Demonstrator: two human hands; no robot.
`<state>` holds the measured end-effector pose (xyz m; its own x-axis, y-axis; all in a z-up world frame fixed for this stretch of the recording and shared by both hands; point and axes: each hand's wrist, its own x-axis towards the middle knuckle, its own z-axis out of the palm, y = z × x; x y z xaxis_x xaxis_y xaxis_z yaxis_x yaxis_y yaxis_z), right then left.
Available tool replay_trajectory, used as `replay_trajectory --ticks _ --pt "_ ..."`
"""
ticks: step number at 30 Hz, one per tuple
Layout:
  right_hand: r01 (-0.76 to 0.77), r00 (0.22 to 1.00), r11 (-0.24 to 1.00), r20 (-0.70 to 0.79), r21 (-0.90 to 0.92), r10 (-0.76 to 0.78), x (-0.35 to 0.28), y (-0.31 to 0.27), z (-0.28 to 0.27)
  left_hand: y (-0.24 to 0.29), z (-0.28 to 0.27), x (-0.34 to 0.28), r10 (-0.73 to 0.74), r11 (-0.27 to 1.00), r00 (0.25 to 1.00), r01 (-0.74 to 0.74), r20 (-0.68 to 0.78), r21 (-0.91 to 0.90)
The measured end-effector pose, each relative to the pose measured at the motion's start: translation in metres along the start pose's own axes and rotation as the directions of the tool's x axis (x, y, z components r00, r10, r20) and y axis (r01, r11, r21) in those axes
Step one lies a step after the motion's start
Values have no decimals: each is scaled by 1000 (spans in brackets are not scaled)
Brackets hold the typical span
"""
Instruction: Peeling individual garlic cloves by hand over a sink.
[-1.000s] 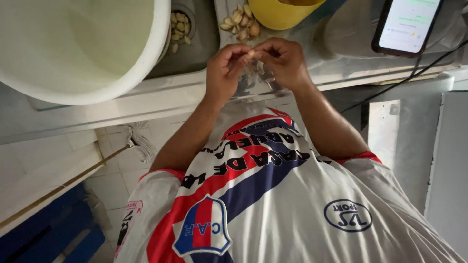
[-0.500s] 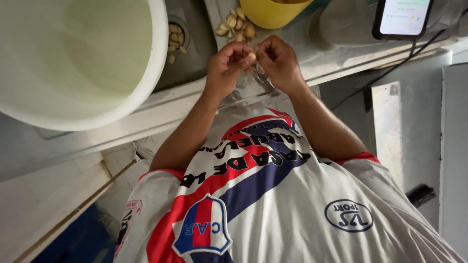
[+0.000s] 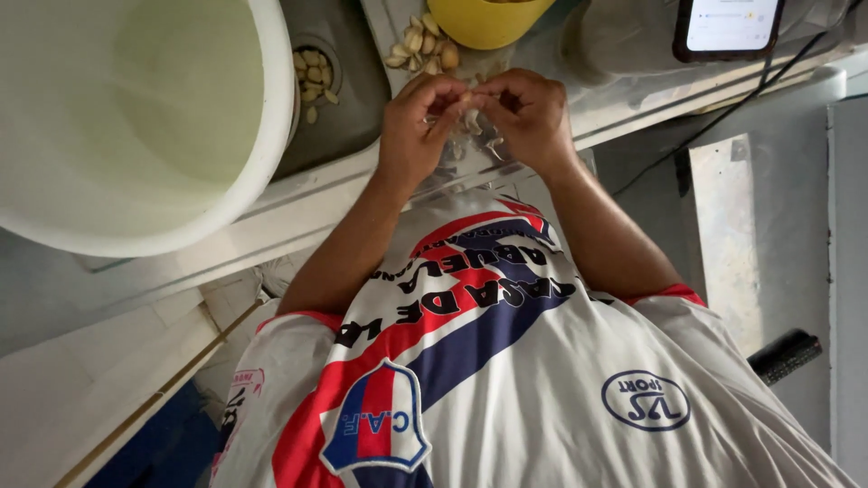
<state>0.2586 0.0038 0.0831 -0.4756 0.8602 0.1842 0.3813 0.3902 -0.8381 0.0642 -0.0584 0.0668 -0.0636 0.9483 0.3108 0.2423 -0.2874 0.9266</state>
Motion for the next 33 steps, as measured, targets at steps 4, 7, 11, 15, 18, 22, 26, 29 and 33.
replay_trajectory --ticks 4,7,11,15,18,22,26,29,33 --pt "88 995 993 43 75 -91 0 6 -8 4 -4 1 27 999 998 -29 50 43" --pt "34 994 986 95 162 -50 0 13 -8 4 -2 -1 -32 998 997 35 71 -43" --pt "-142 979 953 180 268 95 0 22 -3 -3 10 -8 -124 955 992 127 29 -269" --pt "-221 965 908 217 356 150 -2 9 -9 -24 26 -15 -189 853 979 123 -81 -508" --pt "-196 963 907 247 372 107 -2 11 -14 -9 27 -14 -167 881 980 97 -112 -463" --pt "-227 966 950 176 212 191 -2 10 -15 -6 36 -17 -150 893 980 77 -132 -444" --pt "-157 984 967 116 203 136 -2 9 -17 6 41 -15 -173 912 969 90 -178 -400" --pt "-81 993 979 104 188 62 -6 6 -17 8 46 -17 -179 908 960 77 -216 -411" --pt "-1 993 989 117 145 -17 -6 5 -17 12 46 -16 -175 926 956 79 -236 -368"
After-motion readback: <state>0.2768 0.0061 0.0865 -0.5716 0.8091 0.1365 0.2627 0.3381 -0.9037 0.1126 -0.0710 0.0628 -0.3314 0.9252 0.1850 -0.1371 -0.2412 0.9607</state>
